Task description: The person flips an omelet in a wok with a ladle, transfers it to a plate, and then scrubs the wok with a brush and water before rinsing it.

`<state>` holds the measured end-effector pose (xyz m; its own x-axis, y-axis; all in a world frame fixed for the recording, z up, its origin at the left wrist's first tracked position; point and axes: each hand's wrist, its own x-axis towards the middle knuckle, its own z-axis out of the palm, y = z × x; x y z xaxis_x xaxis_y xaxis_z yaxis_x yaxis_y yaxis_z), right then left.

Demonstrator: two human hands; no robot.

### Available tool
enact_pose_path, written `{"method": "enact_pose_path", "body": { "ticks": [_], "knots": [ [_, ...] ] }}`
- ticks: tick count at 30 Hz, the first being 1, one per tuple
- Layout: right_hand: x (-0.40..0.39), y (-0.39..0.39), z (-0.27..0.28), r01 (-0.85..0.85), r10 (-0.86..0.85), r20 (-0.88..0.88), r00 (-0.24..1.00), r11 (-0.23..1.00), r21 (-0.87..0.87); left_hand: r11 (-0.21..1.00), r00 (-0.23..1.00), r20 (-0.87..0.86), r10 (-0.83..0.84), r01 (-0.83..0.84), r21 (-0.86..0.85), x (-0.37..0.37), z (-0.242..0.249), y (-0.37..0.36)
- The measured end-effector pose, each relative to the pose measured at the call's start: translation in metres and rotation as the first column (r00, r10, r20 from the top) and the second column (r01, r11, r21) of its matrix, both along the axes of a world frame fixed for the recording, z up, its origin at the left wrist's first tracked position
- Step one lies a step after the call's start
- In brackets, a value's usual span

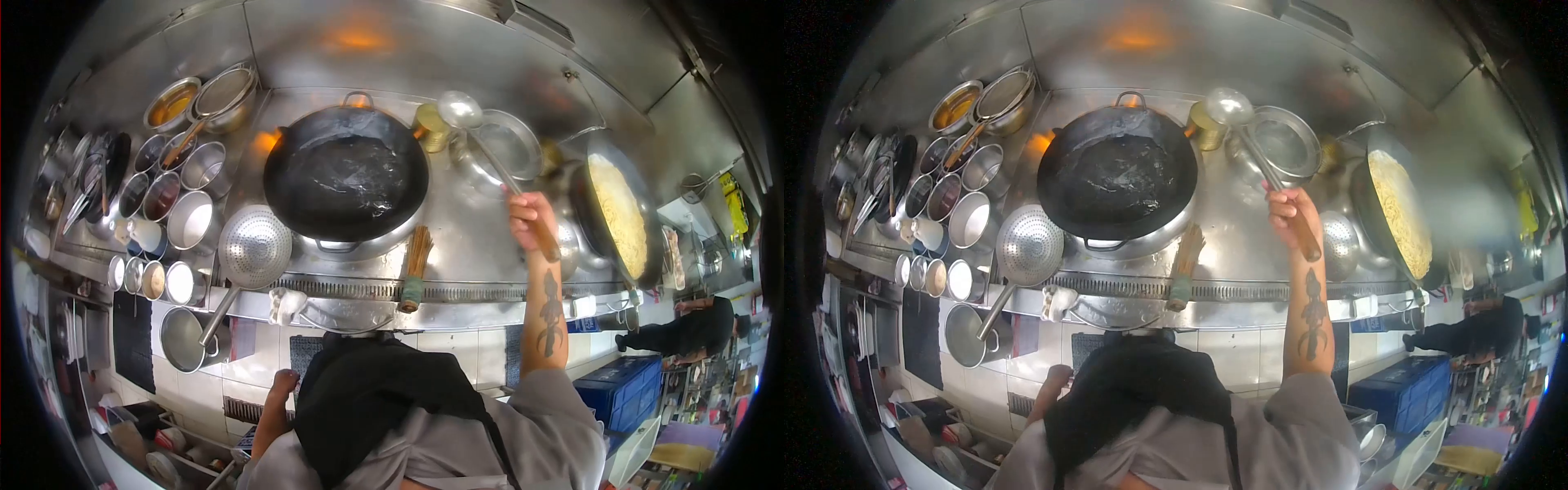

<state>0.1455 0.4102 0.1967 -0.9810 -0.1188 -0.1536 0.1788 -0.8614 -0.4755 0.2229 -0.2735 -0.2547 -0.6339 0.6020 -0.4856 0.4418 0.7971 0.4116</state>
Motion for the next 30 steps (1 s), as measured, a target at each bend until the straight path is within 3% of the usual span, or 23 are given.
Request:
{"method": "enact_pose_path", "body": {
  "ticks": [2, 3, 5, 6, 7, 8, 10, 14, 15, 16, 18, 19, 21, 23, 24, 25, 27, 29, 30],
  "knots": [
    [0.001, -0.027, 0.003, -0.045, 0.046, 0.007, 0.999, 0.995, -0.086, 0.964, 0.946, 0.2, 0.255, -0.265, 0.026, -0.007, 0.014, 0.012],
    [-0.001, -0.038, 0.003, -0.032, 0.039, 0.082, 0.996, 0.996, -0.089, 0.992, 0.99, 0.081, 0.118, -0.121, 0.031, -0.009, 0.016, 0.013],
    [-0.005, -0.066, 0.008, -0.007, -0.039, 0.171, 0.985, 0.966, 0.259, 0.985, 0.973, -0.152, -0.175, 0.174, -0.017, -0.01, 0.016, 0.011],
    [-0.009, -0.077, 0.008, -0.002, -0.091, 0.199, 0.976, 0.905, 0.425, 0.996, 0.991, -0.099, -0.093, 0.093, -0.007, -0.008, 0.014, 0.01],
    [-0.014, -0.084, 0.007, -0.032, -0.145, 0.209, 0.967, 0.744, 0.667, 1.0, 0.999, -0.043, -0.012, 0.012, 0.0, -0.004, 0.013, 0.009],
    [-0.016, -0.088, 0.004, -0.016, -0.182, 0.155, 0.971, 0.596, 0.803, 0.998, 0.997, 0.014, 0.07, -0.07, 0.002, -0.001, 0.011, 0.008],
    [-0.016, -0.096, 0.0, 0.021, -0.216, 0.032, 0.976, 0.238, 0.971, 0.998, 0.999, -0.004, -0.045, 0.045, -0.054, 0.007, 0.02, 0.004],
    [-0.015, -0.066, -0.005, 0.212, -0.398, -0.219, 0.891, -0.064, 0.975, 0.971, 0.982, -0.034, -0.185, 0.177, -0.161, 0.025, 0.021, -0.007],
    [-0.017, -0.045, -0.012, 0.165, -0.398, -0.236, 0.887, -0.204, 0.965, 0.987, 0.994, 0.101, 0.045, -0.028, -0.158, 0.031, 0.019, -0.006],
    [-0.02, -0.016, -0.021, 0.113, -0.4, -0.252, 0.881, -0.34, 0.934, 0.985, 0.976, -0.142, -0.167, 0.16, -0.06, 0.037, 0.01, -0.017],
    [-0.026, 0.027, -0.035, -0.004, -0.417, -0.266, 0.869, -0.543, 0.84, 0.995, 0.994, -0.07, -0.089, 0.085, -0.058, 0.045, 0.026, -0.012],
    [-0.029, 0.046, -0.039, -0.064, -0.432, -0.265, 0.862, -0.611, 0.789, 0.993, 0.983, -0.179, -0.025, 0.046, 0.111, 0.053, 0.03, -0.014],
    [-0.036, 0.093, -0.067, -0.181, -0.465, -0.245, 0.851, -0.696, 0.695, 0.979, 0.989, -0.06, 0.136, -0.125, 0.16, 0.064, 0.049, -0.009],
    [-0.045, 0.14, -0.111, -0.284, -0.501, -0.207, 0.841, -0.732, 0.619, 0.915, 0.909, 0.122, 0.399, -0.403, 0.007, 0.071, 0.112, 0.021],
    [-0.042, 0.144, -0.115, -0.263, -0.522, -0.135, 0.842, -0.616, 0.742, 0.883, 0.871, 0.145, 0.469, -0.464, -0.067, 0.075, 0.141, 0.034],
    [-0.039, 0.147, -0.118, -0.239, -0.53, -0.064, 0.845, -0.482, 0.843, 0.884, 0.861, 0.223, 0.458, -0.468, -0.007, 0.083, 0.118, 0.019],
    [-0.04, 0.153, -0.12, -0.25, -0.547, 0.11, 0.83, -0.187, 0.95, 0.972, 0.963, 0.146, 0.226, -0.233, 0.032, 0.095, 0.077, -0.008],
    [-0.053, 0.156, -0.113, -0.301, -0.544, 0.309, 0.78, 0.107, 0.948, 0.995, 0.999, -0.011, 0.032, -0.031, 0.099, 0.088, 0.07, -0.016],
    [-0.05, 0.148, -0.105, -0.068, -0.495, 0.267, 0.827, 0.384, 0.921, 0.988, 0.991, -0.128, -0.032, 0.051, 0.145, 0.078, 0.079, -0.017]
  ]
}}
